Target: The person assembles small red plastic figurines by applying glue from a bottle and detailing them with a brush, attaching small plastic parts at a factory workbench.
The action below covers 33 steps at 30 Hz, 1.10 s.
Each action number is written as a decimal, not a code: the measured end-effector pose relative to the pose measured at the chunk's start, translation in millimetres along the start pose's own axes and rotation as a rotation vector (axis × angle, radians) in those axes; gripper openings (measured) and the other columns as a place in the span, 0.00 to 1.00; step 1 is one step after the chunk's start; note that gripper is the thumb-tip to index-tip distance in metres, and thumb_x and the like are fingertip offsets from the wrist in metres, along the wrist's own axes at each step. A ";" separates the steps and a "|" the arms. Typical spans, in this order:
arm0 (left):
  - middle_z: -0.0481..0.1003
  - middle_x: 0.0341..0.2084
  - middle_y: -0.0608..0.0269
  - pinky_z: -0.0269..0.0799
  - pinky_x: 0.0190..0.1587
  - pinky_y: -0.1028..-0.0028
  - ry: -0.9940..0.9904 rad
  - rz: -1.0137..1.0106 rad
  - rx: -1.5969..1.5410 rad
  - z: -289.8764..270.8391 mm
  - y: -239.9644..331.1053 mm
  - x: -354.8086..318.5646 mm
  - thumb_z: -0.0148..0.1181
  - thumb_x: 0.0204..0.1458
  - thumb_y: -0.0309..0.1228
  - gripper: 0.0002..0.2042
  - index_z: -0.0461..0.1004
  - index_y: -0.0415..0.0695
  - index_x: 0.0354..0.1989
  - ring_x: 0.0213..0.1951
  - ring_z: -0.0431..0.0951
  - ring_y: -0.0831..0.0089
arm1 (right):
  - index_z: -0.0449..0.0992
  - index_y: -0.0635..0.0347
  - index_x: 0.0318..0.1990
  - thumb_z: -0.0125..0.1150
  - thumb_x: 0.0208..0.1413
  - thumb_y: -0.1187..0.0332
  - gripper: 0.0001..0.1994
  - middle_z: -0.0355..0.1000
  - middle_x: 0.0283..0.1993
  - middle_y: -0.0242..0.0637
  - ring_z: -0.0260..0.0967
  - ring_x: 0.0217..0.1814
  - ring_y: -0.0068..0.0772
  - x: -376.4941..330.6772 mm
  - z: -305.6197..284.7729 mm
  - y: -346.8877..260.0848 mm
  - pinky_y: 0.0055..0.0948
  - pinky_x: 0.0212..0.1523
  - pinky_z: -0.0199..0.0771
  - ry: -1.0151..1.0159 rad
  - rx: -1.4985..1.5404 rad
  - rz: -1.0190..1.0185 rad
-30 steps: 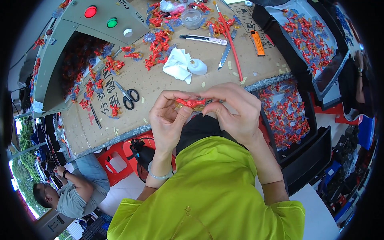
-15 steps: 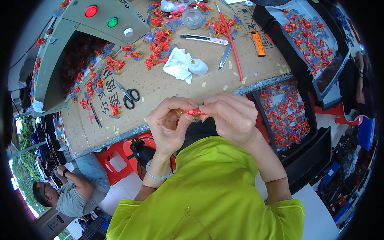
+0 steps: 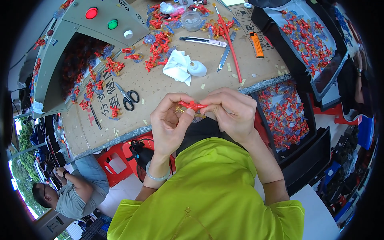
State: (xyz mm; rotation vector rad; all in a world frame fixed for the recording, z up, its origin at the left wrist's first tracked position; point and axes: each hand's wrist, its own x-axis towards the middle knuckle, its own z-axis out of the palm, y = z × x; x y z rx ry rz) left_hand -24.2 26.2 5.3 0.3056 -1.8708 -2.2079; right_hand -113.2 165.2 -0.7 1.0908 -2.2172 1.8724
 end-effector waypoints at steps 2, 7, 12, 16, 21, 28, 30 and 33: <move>0.70 0.42 0.56 0.72 0.42 0.79 0.013 -0.043 -0.094 3.7 1.7 0.6 0.52 0.49 0.12 0.15 0.64 0.32 0.47 0.41 0.74 0.77 | 0.77 0.66 0.29 0.63 0.39 0.84 0.07 0.74 0.25 0.40 0.74 0.26 0.32 0.0 0.2 0.3 0.24 0.26 0.71 0.016 -0.015 0.013; 0.69 0.44 0.54 0.75 0.41 0.77 0.025 -0.103 -0.134 4.8 -0.2 -0.4 0.51 0.48 0.11 0.20 0.60 0.34 0.50 0.43 0.75 0.74 | 0.78 0.66 0.32 0.63 0.41 0.83 0.08 0.74 0.25 0.39 0.73 0.27 0.31 2.6 0.7 3.4 0.24 0.29 0.70 0.014 0.021 0.067; 0.71 0.42 0.54 0.77 0.38 0.76 0.085 -0.119 -0.158 1.3 -1.8 -0.3 0.52 0.48 0.12 0.19 0.60 0.34 0.50 0.42 0.76 0.72 | 0.77 0.67 0.34 0.63 0.45 0.78 0.07 0.74 0.27 0.42 0.73 0.27 0.33 18.8 -18.8 24.1 0.26 0.30 0.70 0.071 -0.188 0.270; 0.73 0.40 0.54 0.78 0.35 0.77 0.131 -0.151 -0.111 1.2 -0.7 -1.6 0.52 0.49 0.13 0.18 0.61 0.35 0.50 0.41 0.77 0.72 | 0.74 0.67 0.40 0.64 0.47 0.75 0.12 0.74 0.29 0.46 0.74 0.29 0.43 34.9 -31.8 59.2 0.33 0.32 0.71 0.068 -0.609 0.449; 0.73 0.40 0.56 0.78 0.34 0.80 0.145 -0.138 -0.066 1.5 -0.6 -1.8 0.53 0.48 0.13 0.18 0.62 0.35 0.49 0.40 0.76 0.74 | 0.72 0.68 0.42 0.64 0.45 0.75 0.15 0.73 0.28 0.48 0.74 0.30 0.46 40.4 -21.4 80.6 0.36 0.33 0.72 -0.002 -0.668 0.488; 0.73 0.39 0.59 0.77 0.34 0.81 0.174 -0.139 -0.017 -0.8 -1.7 -0.5 0.53 0.47 0.12 0.19 0.64 0.35 0.49 0.37 0.75 0.78 | 0.72 0.72 0.42 0.58 0.47 0.78 0.13 0.72 0.26 0.42 0.73 0.27 0.28 49.0 -40.2 38.9 0.24 0.28 0.70 -0.113 -0.521 0.653; 0.73 0.38 0.59 0.77 0.34 0.81 0.178 -0.137 -0.010 -2.2 -2.9 -0.2 0.53 0.47 0.12 0.19 0.64 0.35 0.49 0.37 0.75 0.79 | 0.71 0.72 0.45 0.57 0.47 0.79 0.15 0.71 0.27 0.38 0.71 0.26 0.22 43.2 -43.5 21.4 0.20 0.27 0.69 -0.041 -0.291 0.609; 0.72 0.37 0.59 0.77 0.34 0.82 0.173 -0.133 0.012 -1.5 -1.7 2.3 0.54 0.47 0.12 0.19 0.64 0.35 0.49 0.36 0.75 0.79 | 0.66 0.68 0.53 0.54 0.47 0.81 0.22 0.68 0.28 0.33 0.68 0.26 0.16 33.0 -45.1 -4.1 0.13 0.25 0.67 0.052 0.057 0.551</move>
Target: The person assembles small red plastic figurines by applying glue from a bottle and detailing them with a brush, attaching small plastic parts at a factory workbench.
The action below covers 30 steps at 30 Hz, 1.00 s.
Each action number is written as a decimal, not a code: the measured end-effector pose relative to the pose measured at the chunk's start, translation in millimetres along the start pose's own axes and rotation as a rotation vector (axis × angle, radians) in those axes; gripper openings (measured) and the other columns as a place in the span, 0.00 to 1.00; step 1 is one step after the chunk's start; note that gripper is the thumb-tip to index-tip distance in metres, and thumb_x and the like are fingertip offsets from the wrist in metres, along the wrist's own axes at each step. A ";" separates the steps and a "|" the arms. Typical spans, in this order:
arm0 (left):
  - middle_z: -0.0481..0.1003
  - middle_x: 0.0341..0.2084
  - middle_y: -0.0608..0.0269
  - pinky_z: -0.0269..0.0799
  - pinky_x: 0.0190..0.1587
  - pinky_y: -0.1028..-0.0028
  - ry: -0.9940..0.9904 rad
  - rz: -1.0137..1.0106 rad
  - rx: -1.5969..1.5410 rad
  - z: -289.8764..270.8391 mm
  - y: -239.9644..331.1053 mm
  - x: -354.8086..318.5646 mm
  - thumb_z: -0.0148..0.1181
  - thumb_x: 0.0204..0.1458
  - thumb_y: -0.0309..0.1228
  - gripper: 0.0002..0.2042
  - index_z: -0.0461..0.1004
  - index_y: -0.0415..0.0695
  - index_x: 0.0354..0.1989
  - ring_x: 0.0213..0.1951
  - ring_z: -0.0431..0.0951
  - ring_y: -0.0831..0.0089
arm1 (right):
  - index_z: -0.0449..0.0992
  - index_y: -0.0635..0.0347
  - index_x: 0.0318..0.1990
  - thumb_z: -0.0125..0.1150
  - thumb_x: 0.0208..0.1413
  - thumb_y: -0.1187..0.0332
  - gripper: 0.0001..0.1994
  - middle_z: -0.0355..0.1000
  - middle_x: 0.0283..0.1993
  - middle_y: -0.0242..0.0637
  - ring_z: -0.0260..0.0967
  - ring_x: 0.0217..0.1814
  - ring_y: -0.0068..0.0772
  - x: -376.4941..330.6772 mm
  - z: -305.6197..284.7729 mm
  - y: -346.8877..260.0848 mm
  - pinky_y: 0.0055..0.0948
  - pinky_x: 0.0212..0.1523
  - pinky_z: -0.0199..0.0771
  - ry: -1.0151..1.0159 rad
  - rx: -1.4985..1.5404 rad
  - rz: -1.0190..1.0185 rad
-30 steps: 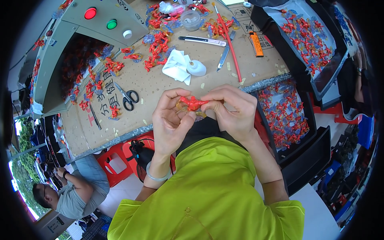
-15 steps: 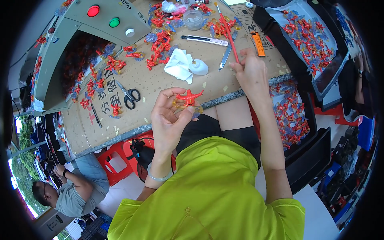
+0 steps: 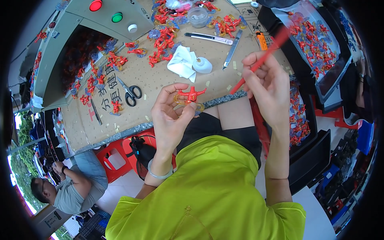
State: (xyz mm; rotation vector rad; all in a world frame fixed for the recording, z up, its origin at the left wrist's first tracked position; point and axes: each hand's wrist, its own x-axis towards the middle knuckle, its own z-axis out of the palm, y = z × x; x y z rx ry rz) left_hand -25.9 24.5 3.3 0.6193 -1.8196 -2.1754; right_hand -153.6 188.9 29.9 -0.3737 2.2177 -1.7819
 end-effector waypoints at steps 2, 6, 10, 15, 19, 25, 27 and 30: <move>0.72 0.37 0.59 0.77 0.33 0.82 0.009 0.005 0.018 0.0 0.4 0.0 0.54 0.47 0.12 0.19 0.64 0.36 0.48 0.36 0.74 0.79 | 0.62 0.66 0.59 0.52 0.47 0.82 0.27 0.68 0.29 0.31 0.67 0.26 0.15 -5.7 1.6 -1.2 0.12 0.25 0.67 -0.022 0.122 -0.010; 0.72 0.37 0.60 0.77 0.33 0.82 0.023 0.026 0.045 -0.5 0.7 0.8 0.54 0.46 0.12 0.19 0.65 0.36 0.48 0.36 0.74 0.80 | 0.47 0.62 0.67 0.47 0.46 0.83 0.37 0.68 0.39 0.38 0.68 0.28 0.17 -8.7 0.5 -4.2 0.13 0.25 0.68 0.007 0.001 -0.249; 0.72 0.36 0.60 0.77 0.33 0.82 0.034 0.025 0.080 -2.7 0.8 0.2 0.55 0.46 0.12 0.18 0.65 0.36 0.48 0.36 0.74 0.80 | 0.49 0.69 0.65 0.49 0.46 0.79 0.34 0.65 0.49 0.50 0.67 0.31 0.20 -7.6 -18.7 -5.1 0.14 0.28 0.67 -0.100 0.101 -0.354; 0.74 0.36 0.61 0.73 0.37 0.82 0.048 -0.028 -0.004 -5.1 3.1 -1.3 0.56 0.47 0.15 0.18 0.66 0.37 0.48 0.38 0.74 0.80 | 0.55 0.75 0.58 0.56 0.45 0.59 0.35 0.70 0.37 0.49 0.66 0.35 0.29 -12.8 -40.9 -12.8 0.22 0.39 0.63 -0.242 0.300 -0.408; 0.74 0.36 0.58 0.76 0.34 0.77 -0.012 -0.114 -0.167 -10.1 8.0 1.4 0.54 0.49 0.14 0.18 0.65 0.36 0.50 0.36 0.77 0.76 | 0.68 0.74 0.45 0.51 0.59 0.67 0.15 0.71 0.26 0.39 0.62 0.24 0.21 -10.7 -59.3 -10.6 0.20 0.32 0.61 -0.115 0.164 -0.564; 0.75 0.33 0.57 0.77 0.32 0.75 -0.042 -0.159 -0.306 -18.8 3.5 3.1 0.53 0.51 0.17 0.17 0.64 0.35 0.50 0.34 0.78 0.73 | 0.77 0.71 0.37 0.54 0.59 0.70 0.11 0.72 0.27 0.36 0.60 0.21 0.17 -6.3 -46.1 -15.1 0.15 0.23 0.56 0.134 -0.153 -0.514; 0.75 0.32 0.57 0.76 0.32 0.75 -0.032 -0.164 -0.336 -20.2 3.6 2.5 0.53 0.51 0.17 0.17 0.64 0.35 0.50 0.33 0.78 0.73 | 0.78 0.70 0.36 0.55 0.58 0.73 0.08 0.72 0.27 0.34 0.59 0.21 0.15 -0.8 -37.1 -11.0 0.15 0.22 0.55 0.095 -0.239 -0.427; 0.76 0.33 0.57 0.76 0.32 0.75 -0.047 -0.191 -0.361 -21.0 5.3 2.4 0.52 0.51 0.17 0.17 0.64 0.35 0.51 0.34 0.78 0.72 | 0.79 0.68 0.35 0.57 0.56 0.73 0.07 0.73 0.26 0.34 0.59 0.21 0.14 9.0 -23.1 -9.0 0.15 0.21 0.55 0.088 -0.378 -0.396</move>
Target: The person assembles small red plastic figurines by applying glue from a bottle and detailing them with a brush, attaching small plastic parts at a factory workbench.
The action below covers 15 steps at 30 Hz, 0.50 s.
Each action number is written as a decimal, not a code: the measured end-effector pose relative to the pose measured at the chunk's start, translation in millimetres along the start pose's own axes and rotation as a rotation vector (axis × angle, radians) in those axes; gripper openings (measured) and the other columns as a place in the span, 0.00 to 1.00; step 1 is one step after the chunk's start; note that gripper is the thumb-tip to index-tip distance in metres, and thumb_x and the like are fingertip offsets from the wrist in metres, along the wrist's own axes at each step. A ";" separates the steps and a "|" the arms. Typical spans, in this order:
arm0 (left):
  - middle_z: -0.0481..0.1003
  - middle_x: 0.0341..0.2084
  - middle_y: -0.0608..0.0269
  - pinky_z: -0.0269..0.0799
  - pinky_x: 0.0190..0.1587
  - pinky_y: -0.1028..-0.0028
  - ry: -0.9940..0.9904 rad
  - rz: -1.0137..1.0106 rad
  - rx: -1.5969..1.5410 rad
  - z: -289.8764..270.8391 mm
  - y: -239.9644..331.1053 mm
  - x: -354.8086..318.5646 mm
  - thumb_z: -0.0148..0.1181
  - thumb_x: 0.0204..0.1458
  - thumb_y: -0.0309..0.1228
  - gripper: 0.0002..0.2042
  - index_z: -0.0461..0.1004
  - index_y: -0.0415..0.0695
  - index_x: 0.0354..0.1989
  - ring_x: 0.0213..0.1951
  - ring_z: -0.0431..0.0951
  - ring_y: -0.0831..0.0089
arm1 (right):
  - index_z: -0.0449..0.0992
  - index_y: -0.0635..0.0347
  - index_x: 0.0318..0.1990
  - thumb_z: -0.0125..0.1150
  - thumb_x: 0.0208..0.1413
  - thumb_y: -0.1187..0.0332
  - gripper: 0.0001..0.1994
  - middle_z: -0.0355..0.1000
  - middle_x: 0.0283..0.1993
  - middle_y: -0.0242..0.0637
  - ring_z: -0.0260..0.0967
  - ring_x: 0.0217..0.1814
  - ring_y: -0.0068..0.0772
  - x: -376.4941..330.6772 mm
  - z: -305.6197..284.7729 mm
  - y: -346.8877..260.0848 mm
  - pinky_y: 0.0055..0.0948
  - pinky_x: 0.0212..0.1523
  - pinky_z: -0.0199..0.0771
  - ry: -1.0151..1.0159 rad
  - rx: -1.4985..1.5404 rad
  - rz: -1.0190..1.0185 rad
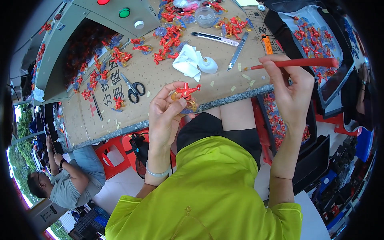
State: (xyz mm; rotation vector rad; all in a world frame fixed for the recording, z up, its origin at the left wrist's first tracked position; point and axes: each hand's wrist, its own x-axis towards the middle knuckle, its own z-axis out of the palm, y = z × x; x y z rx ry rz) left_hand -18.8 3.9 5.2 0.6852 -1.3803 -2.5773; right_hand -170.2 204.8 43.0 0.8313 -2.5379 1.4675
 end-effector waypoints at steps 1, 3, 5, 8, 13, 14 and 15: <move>0.75 0.33 0.56 0.77 0.32 0.75 0.004 0.003 -0.003 0.1 0.3 -0.5 0.52 0.51 0.17 0.17 0.64 0.35 0.50 0.34 0.78 0.72 | 0.79 0.67 0.35 0.58 0.56 0.72 0.07 0.73 0.25 0.34 0.60 0.21 0.15 1.9 3.1 1.4 0.16 0.21 0.55 -0.024 -0.064 0.024; 0.75 0.33 0.56 0.77 0.33 0.75 0.008 0.007 -0.005 2.0 1.1 -2.0 0.52 0.51 0.16 0.17 0.65 0.35 0.50 0.34 0.78 0.72 | 0.79 0.67 0.37 0.58 0.56 0.71 0.08 0.73 0.28 0.33 0.58 0.23 0.15 4.0 6.0 10.0 0.17 0.23 0.55 -0.079 -0.049 0.091; 0.75 0.34 0.58 0.77 0.35 0.76 0.041 0.076 0.077 6.7 0.9 -3.5 0.53 0.50 0.15 0.18 0.65 0.34 0.50 0.35 0.77 0.75 | 0.79 0.67 0.38 0.57 0.56 0.71 0.08 0.73 0.28 0.33 0.60 0.25 0.15 4.5 10.9 19.1 0.16 0.24 0.58 -0.146 -0.178 0.158; 0.74 0.35 0.61 0.75 0.38 0.78 0.086 0.201 0.202 8.5 -3.0 -3.5 0.54 0.48 0.13 0.19 0.65 0.34 0.51 0.36 0.76 0.78 | 0.78 0.67 0.36 0.58 0.56 0.71 0.08 0.74 0.29 0.35 0.65 0.26 0.16 2.2 13.7 16.5 0.17 0.26 0.63 -0.088 -0.077 0.147; 0.73 0.34 0.62 0.73 0.40 0.80 0.097 0.303 0.351 16.7 -7.5 -5.0 0.56 0.46 0.12 0.21 0.68 0.33 0.52 0.37 0.75 0.79 | 0.77 0.70 0.33 0.56 0.57 0.69 0.10 0.74 0.28 0.39 0.69 0.27 0.22 -14.7 5.0 -30.1 0.20 0.28 0.67 0.034 0.491 0.037; 0.74 0.34 0.62 0.73 0.40 0.80 0.099 0.323 0.406 17.3 -8.7 -5.0 0.56 0.45 0.12 0.22 0.69 0.34 0.52 0.37 0.75 0.79 | 0.77 0.70 0.32 0.55 0.56 0.70 0.10 0.74 0.28 0.40 0.70 0.27 0.25 -14.7 8.8 -37.1 0.21 0.28 0.67 -0.062 0.515 -0.101; 0.74 0.34 0.62 0.73 0.40 0.80 0.100 0.322 0.408 17.4 -9.6 -6.3 0.56 0.45 0.12 0.22 0.69 0.34 0.52 0.37 0.75 0.79 | 0.77 0.70 0.31 0.55 0.55 0.71 0.10 0.74 0.27 0.41 0.70 0.27 0.28 -15.0 13.3 -40.9 0.23 0.28 0.68 -0.162 0.540 -0.241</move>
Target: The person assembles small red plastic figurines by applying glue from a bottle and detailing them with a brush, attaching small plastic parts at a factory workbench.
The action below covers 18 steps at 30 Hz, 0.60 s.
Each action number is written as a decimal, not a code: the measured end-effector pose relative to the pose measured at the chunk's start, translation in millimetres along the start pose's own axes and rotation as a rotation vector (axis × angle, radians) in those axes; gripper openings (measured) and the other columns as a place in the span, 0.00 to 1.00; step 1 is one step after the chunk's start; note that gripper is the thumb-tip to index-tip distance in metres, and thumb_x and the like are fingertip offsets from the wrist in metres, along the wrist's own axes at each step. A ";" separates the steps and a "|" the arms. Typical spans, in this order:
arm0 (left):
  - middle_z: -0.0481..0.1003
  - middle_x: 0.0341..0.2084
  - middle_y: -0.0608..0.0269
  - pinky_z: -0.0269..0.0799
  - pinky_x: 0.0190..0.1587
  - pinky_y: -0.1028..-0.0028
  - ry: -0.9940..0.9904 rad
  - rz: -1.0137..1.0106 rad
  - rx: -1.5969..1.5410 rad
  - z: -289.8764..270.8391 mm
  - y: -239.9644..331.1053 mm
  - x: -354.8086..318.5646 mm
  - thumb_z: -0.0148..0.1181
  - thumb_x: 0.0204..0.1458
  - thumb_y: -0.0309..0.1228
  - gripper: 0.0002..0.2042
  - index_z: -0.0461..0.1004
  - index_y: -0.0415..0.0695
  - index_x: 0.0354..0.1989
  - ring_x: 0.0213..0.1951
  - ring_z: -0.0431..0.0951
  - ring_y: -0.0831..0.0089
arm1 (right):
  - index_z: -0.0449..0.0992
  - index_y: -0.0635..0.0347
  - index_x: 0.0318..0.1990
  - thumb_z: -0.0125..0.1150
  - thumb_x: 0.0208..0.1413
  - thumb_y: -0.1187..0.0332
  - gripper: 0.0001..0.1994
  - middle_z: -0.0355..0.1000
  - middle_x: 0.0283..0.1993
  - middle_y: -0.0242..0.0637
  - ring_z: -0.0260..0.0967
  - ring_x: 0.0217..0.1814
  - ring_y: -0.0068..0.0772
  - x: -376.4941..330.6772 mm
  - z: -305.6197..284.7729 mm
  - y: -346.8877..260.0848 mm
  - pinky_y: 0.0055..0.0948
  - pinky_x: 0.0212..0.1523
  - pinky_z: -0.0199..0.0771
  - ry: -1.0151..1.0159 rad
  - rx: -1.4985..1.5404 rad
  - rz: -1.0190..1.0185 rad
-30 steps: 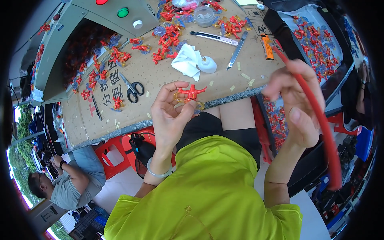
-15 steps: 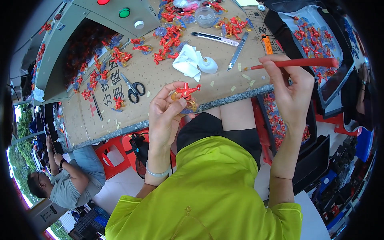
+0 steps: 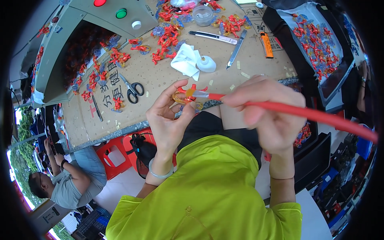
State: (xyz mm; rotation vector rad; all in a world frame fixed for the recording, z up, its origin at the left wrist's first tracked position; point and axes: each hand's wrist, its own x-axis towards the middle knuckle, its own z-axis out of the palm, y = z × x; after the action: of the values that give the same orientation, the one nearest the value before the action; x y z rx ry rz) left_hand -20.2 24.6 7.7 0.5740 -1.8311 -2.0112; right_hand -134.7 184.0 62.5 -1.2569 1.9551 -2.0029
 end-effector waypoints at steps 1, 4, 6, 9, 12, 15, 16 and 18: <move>0.74 0.34 0.62 0.73 0.40 0.81 0.014 -0.001 0.012 0.3 0.5 -1.6 0.56 0.44 0.12 0.22 0.70 0.34 0.51 0.37 0.75 0.80 | 0.77 0.68 0.30 0.57 0.50 0.73 0.06 0.73 0.26 0.40 0.70 0.25 0.32 1.0 3.4 2.6 0.24 0.28 0.68 -0.050 -0.040 -0.018; 0.74 0.34 0.62 0.74 0.39 0.81 0.021 0.013 0.039 1.9 -1.7 -2.3 0.57 0.44 0.12 0.21 0.71 0.35 0.51 0.37 0.75 0.80 | 0.76 0.67 0.28 0.56 0.48 0.75 0.05 0.73 0.26 0.40 0.70 0.24 0.32 0.2 5.2 9.2 0.23 0.27 0.67 -0.080 -0.083 0.013; 0.74 0.34 0.62 0.74 0.39 0.81 0.015 0.028 0.055 2.0 -3.3 -2.5 0.57 0.44 0.12 0.21 0.71 0.35 0.50 0.37 0.75 0.80 | 0.76 0.67 0.28 0.56 0.47 0.75 0.04 0.73 0.26 0.40 0.69 0.23 0.31 1.6 2.6 2.9 0.22 0.26 0.66 -0.036 -0.170 0.023; 0.74 0.33 0.62 0.74 0.38 0.81 0.016 0.016 0.041 1.4 -2.9 -3.5 0.57 0.44 0.13 0.21 0.71 0.35 0.50 0.36 0.74 0.81 | 0.75 0.66 0.28 0.57 0.45 0.77 0.03 0.73 0.25 0.39 0.69 0.23 0.29 0.8 4.5 -4.5 0.21 0.25 0.64 0.081 -0.146 0.011; 0.74 0.32 0.63 0.74 0.38 0.81 0.042 0.007 0.041 0.8 0.8 -3.9 0.58 0.43 0.13 0.21 0.72 0.35 0.50 0.36 0.75 0.81 | 0.76 0.67 0.28 0.59 0.48 0.74 0.04 0.73 0.25 0.40 0.68 0.23 0.27 -1.3 9.4 3.1 0.21 0.24 0.63 -0.046 -0.181 -0.052; 0.75 0.36 0.57 0.75 0.43 0.78 0.036 -0.001 0.023 0.1 2.6 -3.1 0.56 0.44 0.11 0.21 0.69 0.31 0.50 0.38 0.76 0.76 | 0.76 0.67 0.29 0.58 0.50 0.73 0.05 0.72 0.24 0.38 0.66 0.21 0.27 -4.2 7.1 5.6 0.22 0.23 0.62 0.075 -0.235 -0.028; 0.74 0.34 0.60 0.74 0.40 0.79 0.047 0.011 0.030 0.3 0.6 -3.4 0.57 0.44 0.12 0.21 0.70 0.33 0.50 0.37 0.75 0.78 | 0.76 0.67 0.29 0.58 0.50 0.74 0.04 0.72 0.24 0.37 0.65 0.20 0.27 -5.5 6.6 4.3 0.21 0.22 0.62 0.146 -0.207 -0.006; 0.74 0.32 0.62 0.74 0.38 0.81 0.056 0.023 0.037 1.2 -0.4 -3.9 0.58 0.43 0.12 0.21 0.72 0.35 0.49 0.36 0.75 0.81 | 0.76 0.66 0.29 0.59 0.49 0.73 0.05 0.72 0.23 0.37 0.65 0.19 0.29 -8.2 5.7 -0.8 0.21 0.22 0.62 0.125 -0.112 0.012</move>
State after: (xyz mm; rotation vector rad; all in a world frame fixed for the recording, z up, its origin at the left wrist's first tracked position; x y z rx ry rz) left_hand -17.6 27.7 7.7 0.6107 -1.8371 -1.9310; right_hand -125.6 184.2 58.3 -1.1644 2.1537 -2.0382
